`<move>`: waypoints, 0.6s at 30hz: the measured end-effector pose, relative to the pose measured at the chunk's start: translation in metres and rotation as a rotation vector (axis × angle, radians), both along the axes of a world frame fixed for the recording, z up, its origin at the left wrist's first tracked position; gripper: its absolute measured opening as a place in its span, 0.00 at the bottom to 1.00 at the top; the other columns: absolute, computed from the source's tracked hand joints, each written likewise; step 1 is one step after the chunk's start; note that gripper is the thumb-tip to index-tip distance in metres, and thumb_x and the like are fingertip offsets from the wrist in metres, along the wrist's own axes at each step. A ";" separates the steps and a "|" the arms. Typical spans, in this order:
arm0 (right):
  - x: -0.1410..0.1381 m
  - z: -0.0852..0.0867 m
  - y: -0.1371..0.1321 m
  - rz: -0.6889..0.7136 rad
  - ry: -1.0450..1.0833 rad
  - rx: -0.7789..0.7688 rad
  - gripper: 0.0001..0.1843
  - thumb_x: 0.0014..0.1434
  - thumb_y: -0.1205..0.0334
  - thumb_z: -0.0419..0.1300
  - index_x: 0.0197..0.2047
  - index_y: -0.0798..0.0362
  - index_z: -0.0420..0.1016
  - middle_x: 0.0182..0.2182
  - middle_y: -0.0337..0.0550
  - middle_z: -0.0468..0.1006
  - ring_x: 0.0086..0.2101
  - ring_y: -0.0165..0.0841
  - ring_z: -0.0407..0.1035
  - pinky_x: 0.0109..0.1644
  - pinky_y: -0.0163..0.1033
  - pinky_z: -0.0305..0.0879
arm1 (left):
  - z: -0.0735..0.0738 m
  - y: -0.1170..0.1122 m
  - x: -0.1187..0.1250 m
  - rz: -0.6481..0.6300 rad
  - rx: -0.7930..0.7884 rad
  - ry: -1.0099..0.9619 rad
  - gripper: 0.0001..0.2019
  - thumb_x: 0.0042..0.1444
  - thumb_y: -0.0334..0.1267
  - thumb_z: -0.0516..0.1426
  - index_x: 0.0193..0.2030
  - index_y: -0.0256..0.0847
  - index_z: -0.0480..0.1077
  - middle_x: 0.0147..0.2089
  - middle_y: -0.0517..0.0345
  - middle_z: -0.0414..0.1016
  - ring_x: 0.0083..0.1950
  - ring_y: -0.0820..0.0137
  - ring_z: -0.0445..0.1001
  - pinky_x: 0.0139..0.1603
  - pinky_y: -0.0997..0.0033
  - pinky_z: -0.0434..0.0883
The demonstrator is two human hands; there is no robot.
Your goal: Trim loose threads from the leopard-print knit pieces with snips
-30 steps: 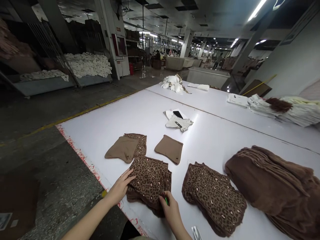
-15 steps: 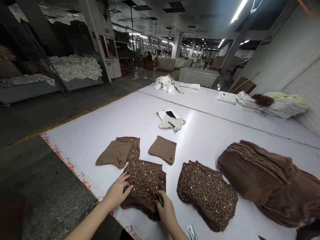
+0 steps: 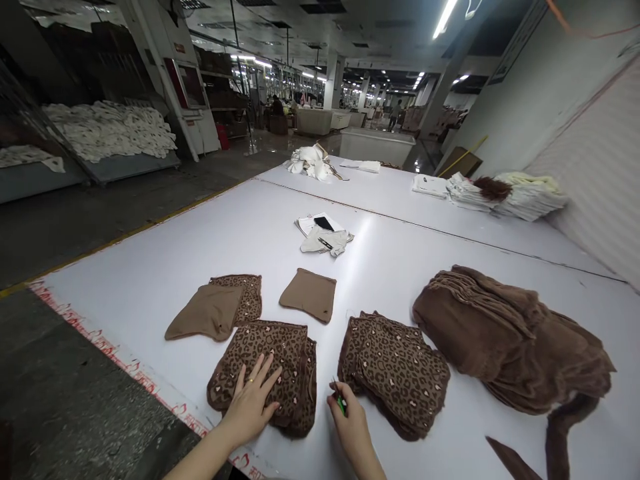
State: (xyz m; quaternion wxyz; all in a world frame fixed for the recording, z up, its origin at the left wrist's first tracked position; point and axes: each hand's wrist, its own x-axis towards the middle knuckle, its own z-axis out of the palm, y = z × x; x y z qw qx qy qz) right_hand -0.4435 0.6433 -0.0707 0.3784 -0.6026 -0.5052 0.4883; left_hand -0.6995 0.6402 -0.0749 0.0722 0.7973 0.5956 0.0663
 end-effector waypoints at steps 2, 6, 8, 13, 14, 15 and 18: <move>0.005 0.002 0.000 -0.024 -0.018 -0.004 0.11 0.54 0.56 0.58 0.39 0.51 0.71 0.38 0.46 0.78 0.39 0.40 0.71 0.45 0.40 0.63 | -0.006 0.000 0.001 0.027 -0.043 -0.026 0.32 0.55 0.37 0.54 0.66 0.53 0.50 0.71 0.51 0.46 0.70 0.53 0.46 0.63 0.33 0.50; -0.026 0.002 0.006 0.036 -0.111 0.061 0.10 0.56 0.52 0.55 0.31 0.49 0.66 0.28 0.40 0.74 0.32 0.37 0.68 0.38 0.38 0.62 | -0.007 0.001 0.003 0.102 -0.082 -0.057 0.32 0.57 0.43 0.51 0.68 0.53 0.45 0.72 0.53 0.43 0.71 0.54 0.41 0.64 0.34 0.46; -0.051 -0.003 0.011 0.072 -0.193 0.071 0.07 0.54 0.55 0.56 0.32 0.49 0.65 0.30 0.40 0.73 0.33 0.37 0.68 0.38 0.38 0.61 | -0.008 0.001 0.006 0.143 -0.105 -0.031 0.33 0.56 0.44 0.52 0.68 0.53 0.46 0.72 0.55 0.40 0.72 0.54 0.39 0.65 0.35 0.44; -0.077 -0.025 0.022 0.131 -0.229 0.054 0.06 0.50 0.67 0.52 0.33 0.48 0.64 0.32 0.41 0.75 0.35 0.38 0.69 0.39 0.38 0.61 | -0.017 -0.002 0.008 0.175 -0.111 0.032 0.28 0.61 0.36 0.44 0.68 0.55 0.45 0.72 0.61 0.38 0.72 0.61 0.39 0.67 0.41 0.44; -0.076 -0.029 0.023 0.136 -0.220 0.056 0.06 0.51 0.67 0.51 0.33 0.48 0.64 0.31 0.40 0.75 0.35 0.38 0.69 0.39 0.38 0.61 | -0.019 -0.002 0.007 0.172 -0.101 0.043 0.28 0.61 0.34 0.43 0.68 0.55 0.44 0.72 0.61 0.38 0.72 0.61 0.39 0.67 0.41 0.44; -0.073 -0.032 0.024 0.139 -0.213 0.060 0.06 0.51 0.67 0.51 0.33 0.48 0.64 0.31 0.40 0.75 0.34 0.38 0.69 0.39 0.38 0.61 | -0.021 -0.003 0.007 0.169 -0.089 0.053 0.29 0.61 0.33 0.43 0.68 0.55 0.43 0.72 0.61 0.38 0.72 0.61 0.39 0.67 0.42 0.44; -0.068 -0.037 0.022 0.143 -0.193 0.069 0.05 0.51 0.66 0.51 0.33 0.48 0.64 0.31 0.41 0.74 0.35 0.38 0.69 0.39 0.38 0.62 | -0.026 -0.004 0.006 0.162 -0.040 0.080 0.30 0.60 0.32 0.43 0.68 0.54 0.41 0.72 0.59 0.39 0.72 0.61 0.40 0.67 0.43 0.43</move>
